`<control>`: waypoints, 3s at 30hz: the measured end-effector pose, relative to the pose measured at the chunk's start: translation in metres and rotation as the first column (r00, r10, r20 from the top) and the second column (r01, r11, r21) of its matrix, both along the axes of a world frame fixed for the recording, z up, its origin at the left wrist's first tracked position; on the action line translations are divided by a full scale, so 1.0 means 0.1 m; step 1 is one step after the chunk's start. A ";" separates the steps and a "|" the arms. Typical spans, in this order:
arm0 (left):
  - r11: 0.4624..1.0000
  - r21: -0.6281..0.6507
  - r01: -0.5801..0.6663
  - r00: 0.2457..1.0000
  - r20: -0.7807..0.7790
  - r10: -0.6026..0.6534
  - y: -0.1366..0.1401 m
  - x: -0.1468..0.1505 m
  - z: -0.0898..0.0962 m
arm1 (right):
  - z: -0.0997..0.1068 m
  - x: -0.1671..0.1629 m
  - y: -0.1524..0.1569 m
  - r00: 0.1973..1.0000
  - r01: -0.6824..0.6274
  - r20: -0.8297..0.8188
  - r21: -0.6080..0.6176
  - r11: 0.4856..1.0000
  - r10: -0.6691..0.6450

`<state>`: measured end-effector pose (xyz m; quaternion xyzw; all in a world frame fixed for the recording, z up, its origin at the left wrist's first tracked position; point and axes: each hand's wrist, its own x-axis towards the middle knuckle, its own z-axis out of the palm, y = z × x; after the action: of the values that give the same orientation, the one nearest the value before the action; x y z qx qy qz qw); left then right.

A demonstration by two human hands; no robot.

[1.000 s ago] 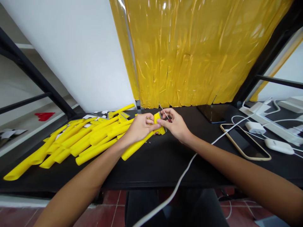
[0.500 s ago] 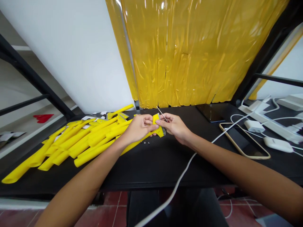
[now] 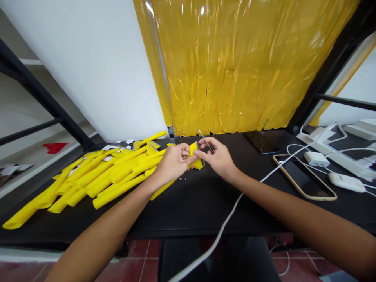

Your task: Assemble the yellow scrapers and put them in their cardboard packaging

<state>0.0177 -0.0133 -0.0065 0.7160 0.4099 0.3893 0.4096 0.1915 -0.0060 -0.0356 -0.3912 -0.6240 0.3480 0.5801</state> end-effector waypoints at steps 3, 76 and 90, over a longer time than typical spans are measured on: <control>1.000 -0.011 0.008 1.000 0.013 -0.008 0.00 0.00 -0.01 | 0.03 0.01 -0.02 0.998 0.031 0.058 0.097 0.995 -0.036; 0.990 0.127 -0.064 0.998 -0.013 0.067 0.01 -0.06 0.18 | 0.09 -0.08 -0.15 0.796 -0.419 -0.571 -0.282 0.863 0.200; 0.654 0.732 0.192 0.880 -0.423 0.215 -0.03 -0.10 0.07 | 0.25 0.02 -0.10 0.734 -0.442 -0.664 -0.305 0.844 0.144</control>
<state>0.0075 -0.0161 0.0005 0.8901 0.3020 0.3389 -0.0418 0.1939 -0.0163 -0.0109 -0.2705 -0.3580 0.6782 0.5820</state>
